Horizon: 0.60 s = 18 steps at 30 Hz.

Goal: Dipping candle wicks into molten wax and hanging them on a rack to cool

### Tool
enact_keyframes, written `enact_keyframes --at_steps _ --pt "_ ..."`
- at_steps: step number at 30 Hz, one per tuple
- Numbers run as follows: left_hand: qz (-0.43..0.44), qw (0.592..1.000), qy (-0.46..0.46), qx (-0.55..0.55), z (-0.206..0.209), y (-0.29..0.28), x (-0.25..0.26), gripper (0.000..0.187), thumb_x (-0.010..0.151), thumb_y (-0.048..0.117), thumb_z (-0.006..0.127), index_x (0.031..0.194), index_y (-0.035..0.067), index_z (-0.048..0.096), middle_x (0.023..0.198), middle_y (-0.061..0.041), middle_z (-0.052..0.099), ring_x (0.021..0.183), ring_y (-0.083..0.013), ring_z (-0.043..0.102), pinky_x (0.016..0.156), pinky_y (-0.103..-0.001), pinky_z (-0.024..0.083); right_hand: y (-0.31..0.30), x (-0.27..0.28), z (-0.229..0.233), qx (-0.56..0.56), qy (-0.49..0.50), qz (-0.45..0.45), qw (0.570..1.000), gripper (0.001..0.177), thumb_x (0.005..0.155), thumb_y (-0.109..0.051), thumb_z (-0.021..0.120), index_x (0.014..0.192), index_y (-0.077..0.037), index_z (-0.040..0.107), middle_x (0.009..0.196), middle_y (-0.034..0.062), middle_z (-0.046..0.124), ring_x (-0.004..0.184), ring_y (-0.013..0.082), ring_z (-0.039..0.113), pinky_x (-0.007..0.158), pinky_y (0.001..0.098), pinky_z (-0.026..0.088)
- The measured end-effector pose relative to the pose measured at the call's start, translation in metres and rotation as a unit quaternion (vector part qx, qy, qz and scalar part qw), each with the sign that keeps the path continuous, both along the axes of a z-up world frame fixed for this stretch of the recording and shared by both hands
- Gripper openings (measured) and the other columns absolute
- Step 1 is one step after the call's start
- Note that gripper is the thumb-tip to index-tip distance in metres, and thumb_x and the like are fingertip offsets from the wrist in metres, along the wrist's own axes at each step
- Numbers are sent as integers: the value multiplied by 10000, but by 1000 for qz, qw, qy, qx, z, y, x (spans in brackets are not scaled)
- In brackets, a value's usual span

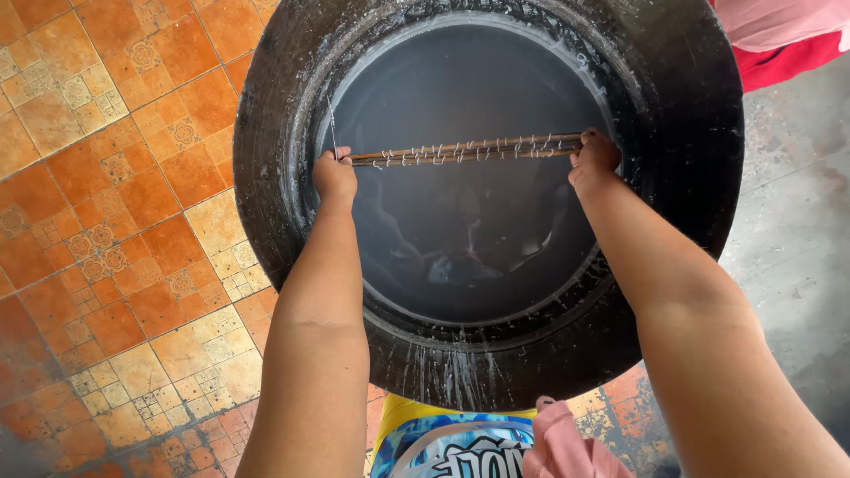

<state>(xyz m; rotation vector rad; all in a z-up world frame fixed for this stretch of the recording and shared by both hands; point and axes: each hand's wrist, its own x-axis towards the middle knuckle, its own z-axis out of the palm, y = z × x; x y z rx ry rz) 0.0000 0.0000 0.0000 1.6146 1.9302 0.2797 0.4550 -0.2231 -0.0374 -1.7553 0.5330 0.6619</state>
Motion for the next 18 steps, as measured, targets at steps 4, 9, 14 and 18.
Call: enact_keyframes --at_steps 4,9,14,18 --pt "2 1000 -5 -3 3 -2 -1 179 900 190 714 1034 272 799 929 -21 782 981 -269 743 864 -369 610 0 -8 21 0 2 4 1000 162 922 -141 695 1010 -246 781 1053 25 697 980 206 710 1020 472 544" --pt "-7 1000 16 -5 1 -1 0 181 899 200 713 1033 285 798 944 -6 785 997 -266 739 882 -373 601 2 -6 19 -1 0 0 1000 182 926 -135 695 1057 -232 777 1059 30 700 982 209 713 1038 482 536" --pt "-3 1000 5 -24 20 -8 2 180 909 189 703 1045 264 794 975 -40 782 1023 -285 732 877 -378 607 -1 -8 26 5 4 -15 1000 188 922 -139 699 1072 -224 775 1057 32 695 961 200 716 1020 453 552" --pt "-10 999 22 -39 35 0 3 167 909 225 718 1039 302 789 982 7 773 1028 -238 733 873 -352 613 -11 -3 42 7 31 0 1000 125 923 -196 678 947 -290 756 969 -25 659 851 168 681 883 363 630"
